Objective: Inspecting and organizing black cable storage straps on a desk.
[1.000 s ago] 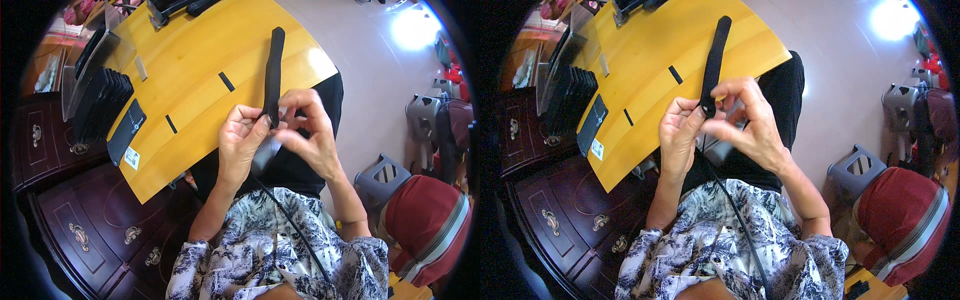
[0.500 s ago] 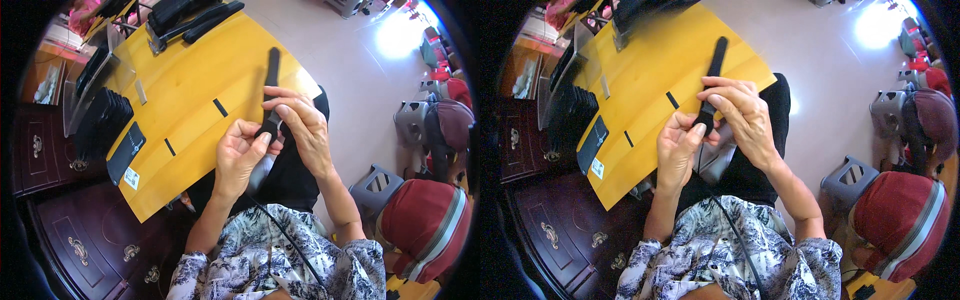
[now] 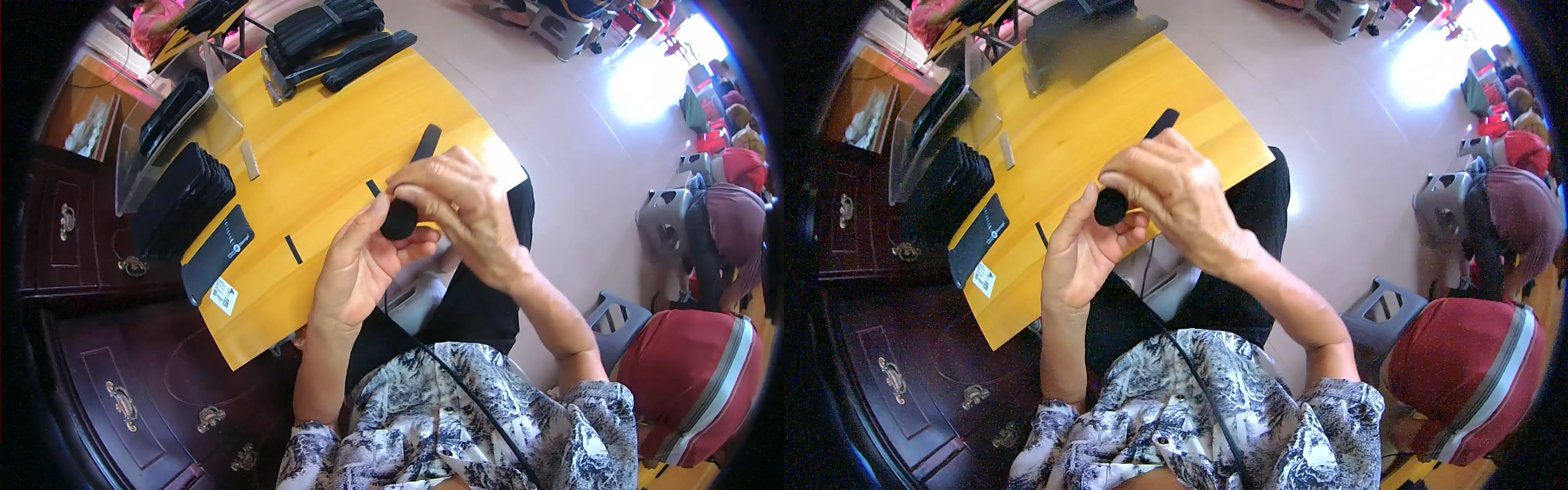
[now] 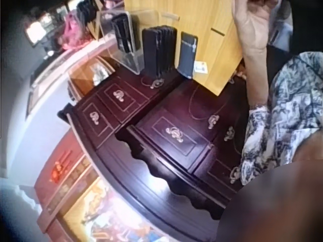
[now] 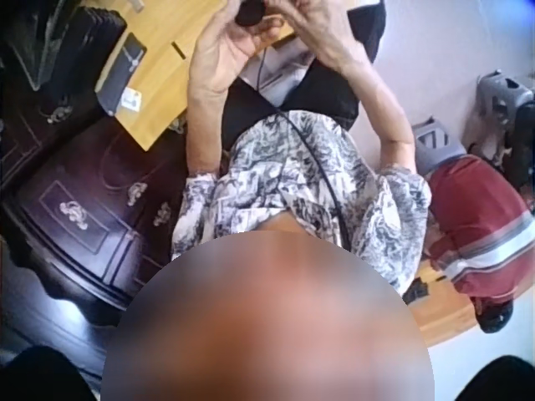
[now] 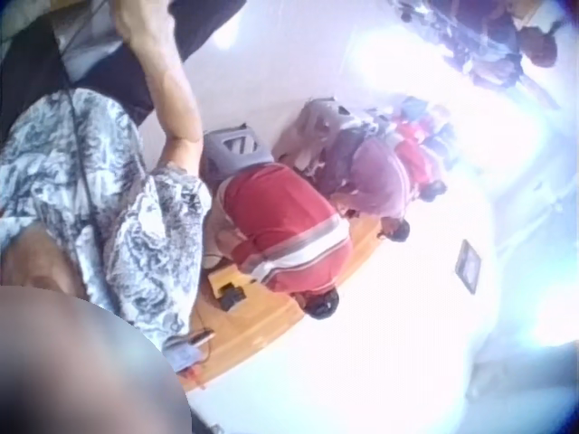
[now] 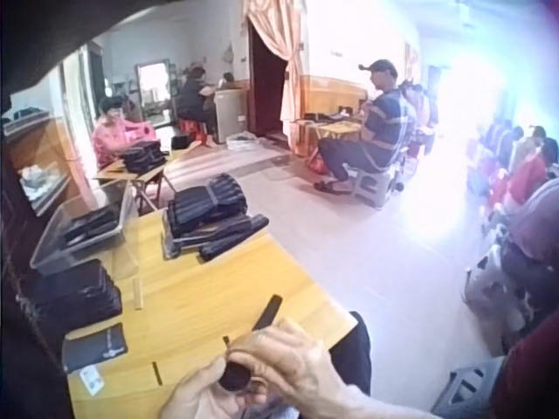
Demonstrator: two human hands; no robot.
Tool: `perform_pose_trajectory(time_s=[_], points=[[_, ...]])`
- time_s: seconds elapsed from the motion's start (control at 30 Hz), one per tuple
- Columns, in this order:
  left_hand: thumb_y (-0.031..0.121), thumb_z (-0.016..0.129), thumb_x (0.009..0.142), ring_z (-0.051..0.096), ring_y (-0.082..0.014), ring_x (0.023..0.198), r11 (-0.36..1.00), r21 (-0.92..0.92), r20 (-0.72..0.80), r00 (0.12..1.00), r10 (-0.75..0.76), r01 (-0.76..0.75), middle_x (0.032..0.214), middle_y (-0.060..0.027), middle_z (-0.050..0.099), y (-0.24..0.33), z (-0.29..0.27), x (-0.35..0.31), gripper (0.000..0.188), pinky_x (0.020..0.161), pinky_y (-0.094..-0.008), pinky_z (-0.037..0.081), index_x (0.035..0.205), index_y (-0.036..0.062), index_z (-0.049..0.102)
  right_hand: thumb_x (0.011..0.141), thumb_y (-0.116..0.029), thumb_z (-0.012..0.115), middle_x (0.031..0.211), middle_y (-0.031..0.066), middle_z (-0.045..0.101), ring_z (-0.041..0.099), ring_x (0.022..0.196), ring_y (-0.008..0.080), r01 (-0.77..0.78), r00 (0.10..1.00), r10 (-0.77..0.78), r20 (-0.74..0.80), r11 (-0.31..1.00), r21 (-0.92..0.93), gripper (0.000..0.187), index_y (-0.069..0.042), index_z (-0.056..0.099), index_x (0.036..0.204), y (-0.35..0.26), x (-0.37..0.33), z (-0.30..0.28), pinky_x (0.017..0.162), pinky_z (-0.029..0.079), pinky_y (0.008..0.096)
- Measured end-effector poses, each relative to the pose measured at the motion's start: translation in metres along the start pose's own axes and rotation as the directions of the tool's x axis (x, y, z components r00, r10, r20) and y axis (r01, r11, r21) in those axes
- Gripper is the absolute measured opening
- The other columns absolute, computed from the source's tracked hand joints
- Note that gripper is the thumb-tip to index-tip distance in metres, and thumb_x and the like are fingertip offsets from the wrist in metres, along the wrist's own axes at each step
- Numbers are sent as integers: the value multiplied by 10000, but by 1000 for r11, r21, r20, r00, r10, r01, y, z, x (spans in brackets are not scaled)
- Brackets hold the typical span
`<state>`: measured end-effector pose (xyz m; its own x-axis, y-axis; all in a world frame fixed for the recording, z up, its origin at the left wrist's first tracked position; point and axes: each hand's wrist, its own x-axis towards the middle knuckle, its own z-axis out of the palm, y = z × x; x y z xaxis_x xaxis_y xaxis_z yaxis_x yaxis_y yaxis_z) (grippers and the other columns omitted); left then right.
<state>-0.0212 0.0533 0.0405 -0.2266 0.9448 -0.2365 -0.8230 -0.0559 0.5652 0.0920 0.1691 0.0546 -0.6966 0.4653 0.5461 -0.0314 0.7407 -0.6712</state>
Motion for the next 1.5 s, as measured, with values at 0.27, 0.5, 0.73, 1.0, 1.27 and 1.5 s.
perform_pose_trajectory(time_s=[0.27,0.5,0.73,1.0,1.27,1.5], points=[[536,339,983,439,-95,576,979,172,-34,994,-104,108,762,-8,470,-12,6,10,500,519,-210,337,1016,73,526,854,-174,620,934,63,658,568,821,247,-91,996,90,25,995,28,153,-70,666,957,-5,-18,2,743,460,330],[417,397,1003,452,-115,710,969,233,137,983,-121,87,889,-34,460,-25,8,4,396,612,-227,387,1147,56,472,905,-137,615,827,76,622,591,652,116,-493,854,514,78,755,433,158,-28,668,1005,-11,-35,-6,601,490,247],[267,422,1018,429,-93,699,990,117,245,964,-106,79,889,-18,432,-26,12,1,291,626,-201,378,1227,65,419,944,-105,568,864,40,648,556,603,41,-421,875,483,26,734,533,159,24,652,984,-12,-34,-3,542,467,172],[209,410,1022,410,-49,645,979,200,183,983,-10,-27,844,7,440,-9,20,-4,308,566,-171,337,1295,68,387,925,-228,596,720,-19,589,400,584,25,-448,825,564,-31,688,571,241,-13,704,910,7,15,-13,524,304,186],[182,401,1017,370,-53,637,909,397,27,992,123,-123,827,8,425,19,1,-33,406,572,-184,314,1387,20,365,920,-321,599,740,-51,575,449,655,45,-470,855,514,74,704,533,275,-75,720,924,50,94,12,596,339,191],[166,394,1010,396,-58,614,820,568,-112,981,157,-66,801,-10,442,26,-27,-90,380,557,-180,323,1356,9,381,899,-273,651,693,-15,569,496,596,47,-442,826,562,45,595,672,243,-32,672,878,154,179,19,524,435,171]])
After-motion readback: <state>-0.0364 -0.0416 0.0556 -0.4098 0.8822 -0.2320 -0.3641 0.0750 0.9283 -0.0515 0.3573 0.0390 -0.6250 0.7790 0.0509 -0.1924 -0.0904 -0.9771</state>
